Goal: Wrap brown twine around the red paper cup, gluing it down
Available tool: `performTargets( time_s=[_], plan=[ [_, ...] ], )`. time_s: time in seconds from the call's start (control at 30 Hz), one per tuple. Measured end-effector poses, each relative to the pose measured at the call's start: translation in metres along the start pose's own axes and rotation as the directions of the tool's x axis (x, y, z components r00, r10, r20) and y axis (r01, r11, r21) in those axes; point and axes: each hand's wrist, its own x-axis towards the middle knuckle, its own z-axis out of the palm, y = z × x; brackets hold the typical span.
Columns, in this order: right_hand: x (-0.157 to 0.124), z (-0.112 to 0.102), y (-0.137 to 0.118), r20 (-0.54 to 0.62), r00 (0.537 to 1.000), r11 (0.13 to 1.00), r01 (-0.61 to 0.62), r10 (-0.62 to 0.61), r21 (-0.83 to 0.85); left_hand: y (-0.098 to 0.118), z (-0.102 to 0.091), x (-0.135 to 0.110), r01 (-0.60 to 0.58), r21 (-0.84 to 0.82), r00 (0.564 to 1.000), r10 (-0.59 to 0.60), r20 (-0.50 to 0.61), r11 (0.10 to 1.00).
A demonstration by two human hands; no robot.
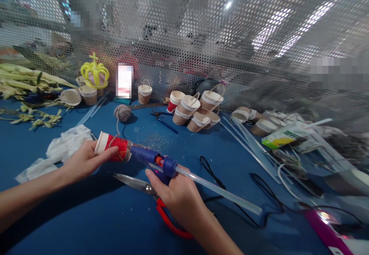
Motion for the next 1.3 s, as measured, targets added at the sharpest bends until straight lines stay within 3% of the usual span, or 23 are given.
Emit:
performTargets(
  time_s=[0.13,0.23,0.27,0.33,0.4,0.43,0.53,0.7,0.77,0.93,1.1,1.3],
  plan=[
    [0.002,0.002,0.003,-0.005,0.968,0.924,0.238,-0.251,-0.3,-0.003,0.0,-0.001,-0.026,0.058,0.999,0.023,0.045,0.998],
    [0.001,-0.002,0.007,0.055,0.924,0.852,0.371,-0.379,-0.368,-0.004,-0.001,-0.001,-0.016,0.074,0.998,0.011,0.064,0.997],
    [0.0,-0.004,0.007,0.085,0.887,0.788,0.444,-0.454,-0.427,-0.004,-0.001,0.0,-0.012,0.064,0.998,0.008,0.062,0.998],
    [-0.002,-0.007,0.007,0.162,0.78,0.58,0.57,-0.604,-0.583,-0.003,-0.001,0.001,-0.001,0.02,0.998,0.0,0.061,1.0],
    [-0.003,-0.008,0.005,0.227,0.686,0.367,0.603,-0.691,-0.708,-0.001,-0.001,0.002,0.016,-0.046,0.997,-0.013,0.07,0.999],
    [-0.004,-0.008,0.003,0.232,0.676,0.326,0.591,-0.699,-0.738,0.0,-0.001,0.002,0.025,-0.08,0.997,-0.019,0.075,0.996],
    [-0.006,-0.005,-0.002,0.207,0.711,0.352,0.553,-0.672,-0.755,0.001,-0.001,0.004,0.05,-0.14,0.996,-0.04,0.076,0.989],
    [-0.006,-0.004,-0.017,0.099,0.859,0.586,0.422,-0.502,-0.692,-0.001,0.0,0.005,0.113,-0.176,0.993,-0.106,0.05,0.978],
    [-0.006,-0.004,-0.022,0.062,0.888,0.651,0.38,-0.456,-0.657,-0.002,0.0,0.006,0.146,-0.2,0.989,-0.138,0.052,0.969],
    [-0.007,-0.002,-0.023,0.013,0.906,0.715,0.343,-0.423,-0.609,-0.005,0.0,0.006,0.184,-0.235,0.983,-0.177,0.049,0.954],
    [-0.008,-0.001,-0.024,0.014,0.901,0.716,0.353,-0.433,-0.603,-0.004,-0.001,0.006,0.17,-0.237,0.985,-0.169,0.024,0.957],
    [-0.006,-0.002,-0.029,0.03,0.905,0.731,0.362,-0.424,-0.578,-0.002,-0.001,0.006,0.192,-0.284,0.981,-0.178,0.075,0.939]
  ],
)
